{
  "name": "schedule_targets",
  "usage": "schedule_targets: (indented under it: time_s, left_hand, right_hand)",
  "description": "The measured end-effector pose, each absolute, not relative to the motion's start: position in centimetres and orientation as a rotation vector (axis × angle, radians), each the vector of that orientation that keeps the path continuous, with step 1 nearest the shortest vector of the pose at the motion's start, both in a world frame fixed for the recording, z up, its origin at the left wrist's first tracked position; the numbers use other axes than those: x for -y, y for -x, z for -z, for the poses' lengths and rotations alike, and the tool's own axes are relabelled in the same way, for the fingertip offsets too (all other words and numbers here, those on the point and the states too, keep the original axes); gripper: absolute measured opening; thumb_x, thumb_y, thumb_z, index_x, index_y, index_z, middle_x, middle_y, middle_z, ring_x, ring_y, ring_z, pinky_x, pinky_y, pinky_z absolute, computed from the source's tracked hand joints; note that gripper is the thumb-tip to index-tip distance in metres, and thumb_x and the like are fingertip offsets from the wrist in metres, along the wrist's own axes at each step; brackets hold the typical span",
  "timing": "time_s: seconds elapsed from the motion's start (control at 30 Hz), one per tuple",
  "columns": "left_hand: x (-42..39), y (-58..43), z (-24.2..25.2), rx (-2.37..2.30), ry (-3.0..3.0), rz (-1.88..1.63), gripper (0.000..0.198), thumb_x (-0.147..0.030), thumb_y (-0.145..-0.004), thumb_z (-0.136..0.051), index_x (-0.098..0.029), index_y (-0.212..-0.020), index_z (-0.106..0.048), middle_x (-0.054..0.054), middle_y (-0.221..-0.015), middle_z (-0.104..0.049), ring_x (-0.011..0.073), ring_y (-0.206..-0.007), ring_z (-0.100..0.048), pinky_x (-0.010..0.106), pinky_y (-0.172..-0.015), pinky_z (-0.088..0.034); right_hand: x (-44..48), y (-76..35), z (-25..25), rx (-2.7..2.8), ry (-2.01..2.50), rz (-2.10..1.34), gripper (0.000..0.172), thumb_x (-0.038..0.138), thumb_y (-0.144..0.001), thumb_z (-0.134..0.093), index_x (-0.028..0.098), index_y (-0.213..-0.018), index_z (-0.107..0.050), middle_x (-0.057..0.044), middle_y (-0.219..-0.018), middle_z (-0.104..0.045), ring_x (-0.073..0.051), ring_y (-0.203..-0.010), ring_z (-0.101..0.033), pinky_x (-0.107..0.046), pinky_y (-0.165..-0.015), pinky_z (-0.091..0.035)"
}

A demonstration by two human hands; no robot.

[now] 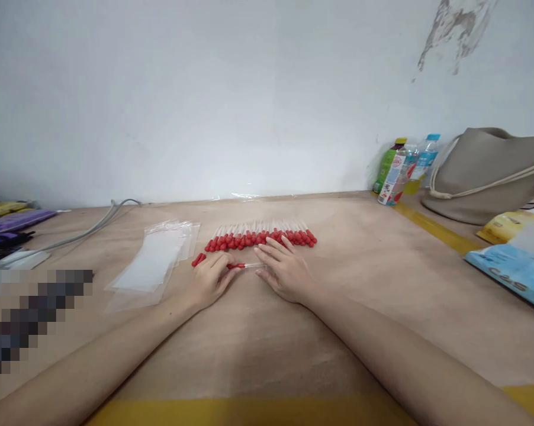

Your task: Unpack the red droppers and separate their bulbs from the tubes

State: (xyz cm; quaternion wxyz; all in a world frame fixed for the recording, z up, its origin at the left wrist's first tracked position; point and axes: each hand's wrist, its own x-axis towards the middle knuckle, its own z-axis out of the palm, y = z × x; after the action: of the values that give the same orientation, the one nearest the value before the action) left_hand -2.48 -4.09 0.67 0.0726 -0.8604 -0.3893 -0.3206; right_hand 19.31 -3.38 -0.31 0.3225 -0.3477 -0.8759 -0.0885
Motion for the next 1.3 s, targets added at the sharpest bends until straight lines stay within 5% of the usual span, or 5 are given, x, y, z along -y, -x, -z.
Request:
schedule_targets:
  time_s: [0.3, 0.5, 0.97, 1.3]
  left_hand:
    - [4.4, 2.1, -0.8, 1.039, 2.612, 1.005, 0.016, -0.027, -0.086, -0.043, -0.017, -0.086, -0.055, 0.005, -0.084, -0.061, 0.0157, -0.079, -0.056, 0.029, -0.073, -0.045]
    - [3.8, 1.6, -0.8, 1.074, 2.610, 0.837, 0.038, -0.040, -0.084, -0.046, -0.023, -0.118, -0.050, 0.007, -0.125, -0.050, 0.0240, -0.119, -0.040, 0.043, -0.095, -0.037]
    - [3.9, 1.5, -1.4, 0.973, 2.660, 0.680, 0.025, -0.028, -0.089, -0.038, -0.019, -0.089, -0.062, 0.004, -0.126, -0.050, 0.0200, -0.127, -0.031, 0.043, -0.105, -0.024]
    - [4.2, 1.6, -1.9, 1.014, 2.751, 0.603, 0.027, -0.030, -0.089, -0.035, -0.021, -0.084, -0.060, 0.001, -0.124, -0.052, 0.0198, -0.128, -0.029, 0.048, -0.106, -0.016]
  right_hand:
    - [2.8, -19.0, 0.7, 2.330, 0.782, 0.199, 0.026, 0.024, -0.088, -0.041, 0.023, -0.107, -0.060, -0.002, -0.116, -0.058, -0.021, -0.123, -0.036, -0.049, -0.103, -0.026]
    - [2.8, -18.9, 0.8, 2.303, 0.706, 0.183, 0.026, 0.022, -0.087, -0.042, 0.021, -0.106, -0.060, -0.003, -0.116, -0.058, -0.020, -0.123, -0.037, -0.047, -0.102, -0.030]
    - [2.3, -18.8, 1.9, 2.252, 0.569, 0.100, 0.025, 0.020, -0.088, -0.039, 0.020, -0.104, -0.058, -0.007, -0.106, -0.063, -0.016, -0.103, -0.056, -0.042, -0.099, -0.037]
    - [2.4, -19.1, 1.9, 2.279, 0.523, 0.072, 0.025, 0.017, -0.087, -0.039, 0.022, -0.106, -0.056, -0.006, -0.110, -0.061, -0.015, -0.109, -0.052, -0.041, -0.101, -0.035]
